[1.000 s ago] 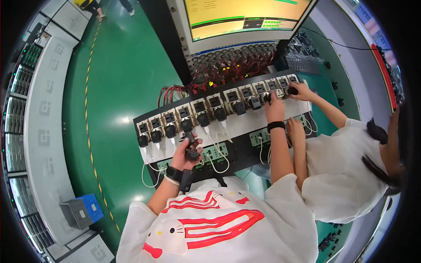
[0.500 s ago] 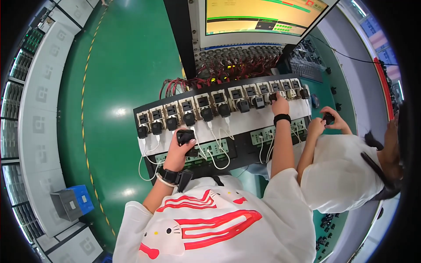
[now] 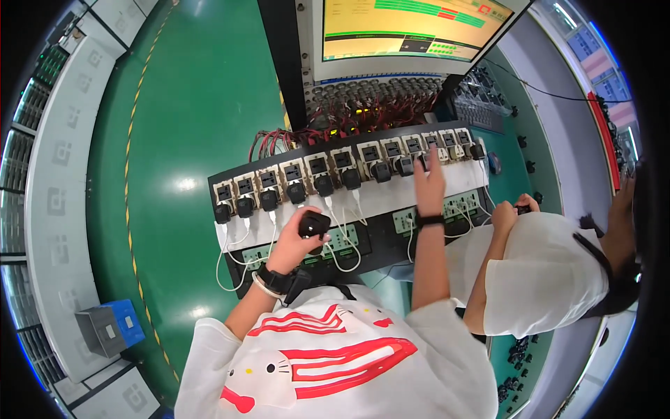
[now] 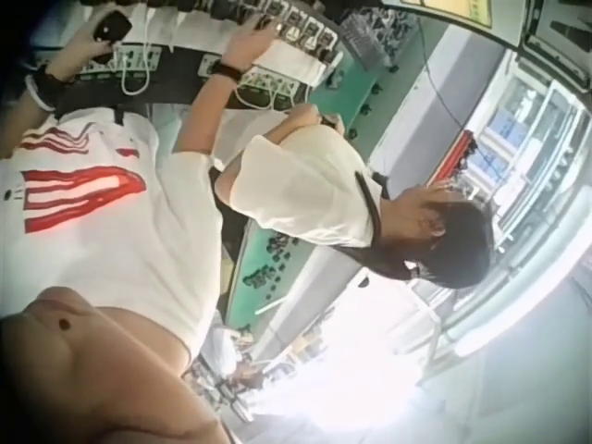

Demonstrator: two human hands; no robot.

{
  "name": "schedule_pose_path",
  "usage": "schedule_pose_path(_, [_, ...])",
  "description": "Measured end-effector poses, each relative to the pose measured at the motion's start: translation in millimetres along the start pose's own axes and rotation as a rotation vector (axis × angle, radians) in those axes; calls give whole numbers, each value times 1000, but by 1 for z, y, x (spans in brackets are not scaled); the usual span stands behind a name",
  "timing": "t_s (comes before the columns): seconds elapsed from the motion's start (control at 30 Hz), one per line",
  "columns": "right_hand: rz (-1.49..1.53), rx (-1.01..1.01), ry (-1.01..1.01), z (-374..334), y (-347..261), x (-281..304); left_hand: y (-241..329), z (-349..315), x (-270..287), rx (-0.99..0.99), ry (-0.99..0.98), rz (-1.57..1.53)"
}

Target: The person removes chargers from a power strip, unplugs the USB cables, and places the chargers on a conveyor belt before plugging a new set of chargers into the strip and cables.

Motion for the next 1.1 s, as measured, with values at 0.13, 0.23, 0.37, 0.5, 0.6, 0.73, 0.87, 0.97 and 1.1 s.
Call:
schedule_pose_path(0.13, [591,-20,-755,-113,-79,-49,-7,4,-12,-67,-199,94])
schedule_pose_path(0.23, [757,-250,-878,-162,-75,-82,3,3,-24,-99,-179,360])
schedule_pose_path(0.37, [873,-452,-1017,-150,-50,-78,2,-8,-31,-17,-125,685])
schedule_pose_path(0.5, [1000,-534,-1101,-123,-35,-45,1,-4,-42,-12,-172,542])
schedule_pose_path(0.6, [1323,-550,-1009,-92,-22,-23,-1,3,-44,-67,-127,527])
schedule_pose_path(0.73, [1557,-310,-614,-30,18,19,2,7,-45,-53,-99,450])
schedule_pose_path(0.87, [1956,-532,-265,18,67,42,-9,7,-42,-41,-101,443])
schedule_pose_path(0.97, [1994,-636,2,42,154,32,-17,2,-43,-22,-100,392])
schedule_pose_path(1.1, [1466,-471,284,58,167,39,-23,-2,-40,20,-78,392])
Point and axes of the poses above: each hand's wrist, its own z-axis towards the middle knuckle, its own x-axis out of the back of the hand, y = z × x, the point moved 5 cm from there along z, towards the middle knuckle, and after that the axes turned 8 degrees about -z, right-handed, at the moved point
